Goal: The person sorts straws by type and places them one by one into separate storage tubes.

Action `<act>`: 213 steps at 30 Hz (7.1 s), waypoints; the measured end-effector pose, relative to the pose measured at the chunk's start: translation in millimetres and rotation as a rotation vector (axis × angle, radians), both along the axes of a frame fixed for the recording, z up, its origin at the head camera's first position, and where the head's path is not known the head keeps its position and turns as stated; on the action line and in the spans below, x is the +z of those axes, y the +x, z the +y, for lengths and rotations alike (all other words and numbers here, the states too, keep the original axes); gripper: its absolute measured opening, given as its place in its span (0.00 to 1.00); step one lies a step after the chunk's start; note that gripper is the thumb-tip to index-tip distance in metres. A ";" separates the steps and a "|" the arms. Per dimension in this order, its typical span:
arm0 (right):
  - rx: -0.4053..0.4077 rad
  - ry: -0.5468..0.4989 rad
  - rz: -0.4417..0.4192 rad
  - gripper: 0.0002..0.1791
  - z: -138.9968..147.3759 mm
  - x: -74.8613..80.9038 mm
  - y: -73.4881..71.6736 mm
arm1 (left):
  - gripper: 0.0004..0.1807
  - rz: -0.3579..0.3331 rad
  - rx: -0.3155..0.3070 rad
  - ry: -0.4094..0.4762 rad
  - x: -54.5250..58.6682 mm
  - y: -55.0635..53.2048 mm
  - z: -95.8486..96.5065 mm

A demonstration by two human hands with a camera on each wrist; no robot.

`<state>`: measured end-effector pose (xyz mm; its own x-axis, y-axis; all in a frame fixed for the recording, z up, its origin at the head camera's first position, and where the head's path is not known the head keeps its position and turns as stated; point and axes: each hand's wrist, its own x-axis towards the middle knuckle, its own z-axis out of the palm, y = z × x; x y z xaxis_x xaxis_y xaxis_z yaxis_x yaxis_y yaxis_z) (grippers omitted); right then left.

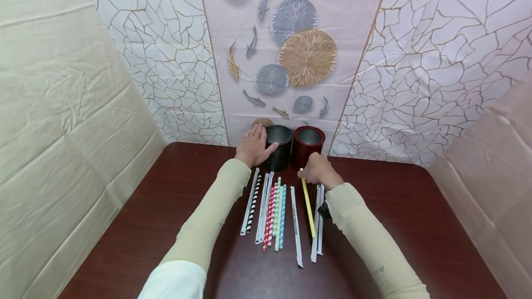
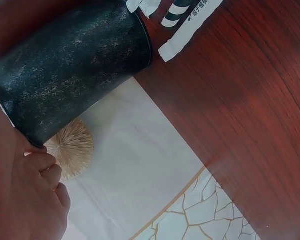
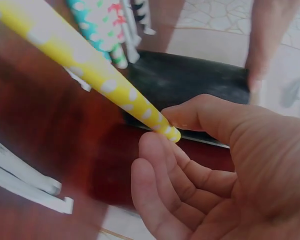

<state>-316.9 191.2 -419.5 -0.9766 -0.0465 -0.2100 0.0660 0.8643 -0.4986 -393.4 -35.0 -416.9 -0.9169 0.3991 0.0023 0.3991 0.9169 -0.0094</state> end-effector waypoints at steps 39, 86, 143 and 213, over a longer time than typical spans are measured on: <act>-0.077 -0.305 0.896 0.11 -5.8 177.1 -3.5 | 0.48 -0.005 -0.029 -0.012 5.9 -0.1 -2.4; 0.020 -0.381 0.920 0.15 -32.7 78.5 -24.3 | 0.48 0.037 -0.010 -0.080 6.5 -0.1 3.8; 0.124 -0.020 0.228 0.14 -19.5 26.6 17.3 | 0.48 0.009 0.005 -0.049 6.7 0.7 0.2; -0.067 -0.141 -0.053 0.16 -28.3 -49.9 12.5 | 0.48 0.014 -0.003 -0.053 6.0 2.1 1.1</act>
